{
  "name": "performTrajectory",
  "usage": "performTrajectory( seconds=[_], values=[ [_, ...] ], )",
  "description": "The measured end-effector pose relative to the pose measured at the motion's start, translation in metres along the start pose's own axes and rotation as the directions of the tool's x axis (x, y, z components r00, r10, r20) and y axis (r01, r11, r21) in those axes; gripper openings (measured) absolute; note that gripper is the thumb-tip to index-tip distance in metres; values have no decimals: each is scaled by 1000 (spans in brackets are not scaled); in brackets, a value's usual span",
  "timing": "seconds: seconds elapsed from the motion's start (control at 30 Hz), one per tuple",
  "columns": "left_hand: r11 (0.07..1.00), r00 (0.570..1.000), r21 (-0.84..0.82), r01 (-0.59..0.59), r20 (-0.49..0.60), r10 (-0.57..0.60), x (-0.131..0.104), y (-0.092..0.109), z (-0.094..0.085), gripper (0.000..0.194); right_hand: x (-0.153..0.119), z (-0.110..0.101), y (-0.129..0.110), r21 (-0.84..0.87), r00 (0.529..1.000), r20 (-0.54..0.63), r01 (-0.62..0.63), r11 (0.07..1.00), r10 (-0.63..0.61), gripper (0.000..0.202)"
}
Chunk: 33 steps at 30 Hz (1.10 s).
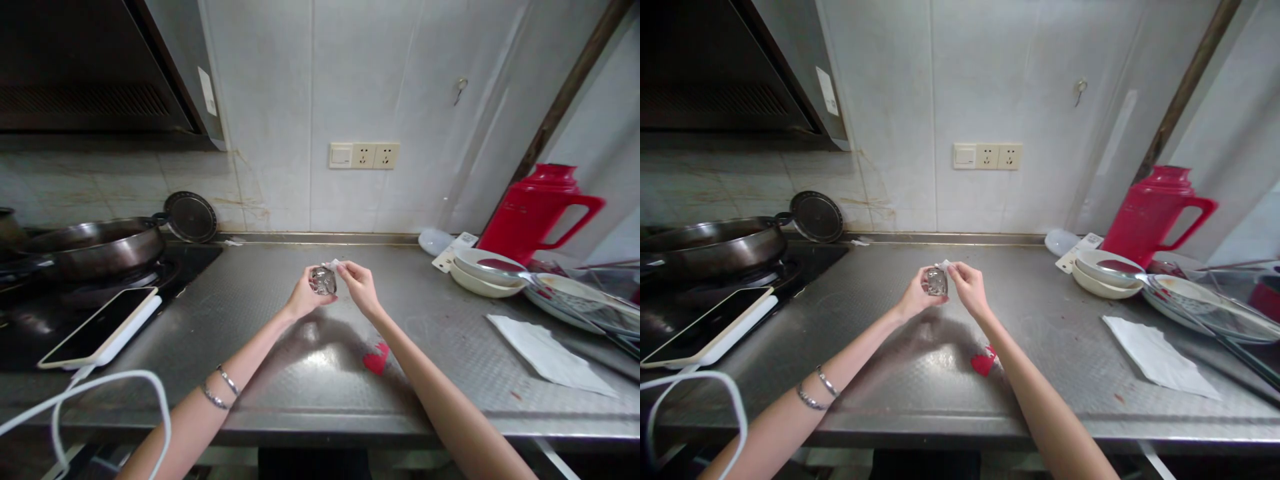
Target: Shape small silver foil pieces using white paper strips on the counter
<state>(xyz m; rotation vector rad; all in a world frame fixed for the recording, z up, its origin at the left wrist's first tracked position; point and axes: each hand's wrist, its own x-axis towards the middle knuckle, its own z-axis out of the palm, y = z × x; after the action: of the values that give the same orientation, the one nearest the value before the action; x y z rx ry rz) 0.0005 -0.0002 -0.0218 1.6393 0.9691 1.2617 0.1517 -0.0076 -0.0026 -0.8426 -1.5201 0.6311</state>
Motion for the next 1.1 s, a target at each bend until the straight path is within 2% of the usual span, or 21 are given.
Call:
performTrajectory(
  seconds=[0.1,0.2,0.27,0.33,0.43,0.53,0.8,0.9,1.03,1.1],
  values=[
    [1000,1000,17,2,-8,-2,1,-1,-1,78,5,-7,1,84,998,9,-63,994,63,34],
    [999,999,30,-24,40,23,0,-2,-2,78,11,-14,5,152,993,-26,-112,982,118,35],
    [996,995,68,-63,80,57,-1,-2,-1,78,13,-15,6,90,993,-98,-60,994,69,35],
    [989,988,105,-106,119,94,-2,-5,-1,80,11,-14,4,-67,991,-123,35,997,-43,33],
    [984,981,105,-143,144,127,-2,-10,0,83,5,-9,-2,-263,985,19,168,950,-169,29],
    [988,983,79,-134,134,123,-2,-12,1,81,0,-7,-7,-335,963,152,262,905,-223,28],
    [984,988,133,-122,109,107,1,-12,1,80,-1,-12,-10,-395,937,185,346,851,-295,26],
    [990,990,84,-113,100,104,4,-14,0,82,-2,-11,-12,-362,941,173,334,870,-290,26],
    [999,993,-31,-32,113,36,5,-10,0,81,-1,-9,-16,-241,967,178,225,944,-185,30],
    [998,994,-59,36,105,-29,4,-6,0,82,1,-8,-16,-190,985,84,163,968,-150,31]
  ],
)
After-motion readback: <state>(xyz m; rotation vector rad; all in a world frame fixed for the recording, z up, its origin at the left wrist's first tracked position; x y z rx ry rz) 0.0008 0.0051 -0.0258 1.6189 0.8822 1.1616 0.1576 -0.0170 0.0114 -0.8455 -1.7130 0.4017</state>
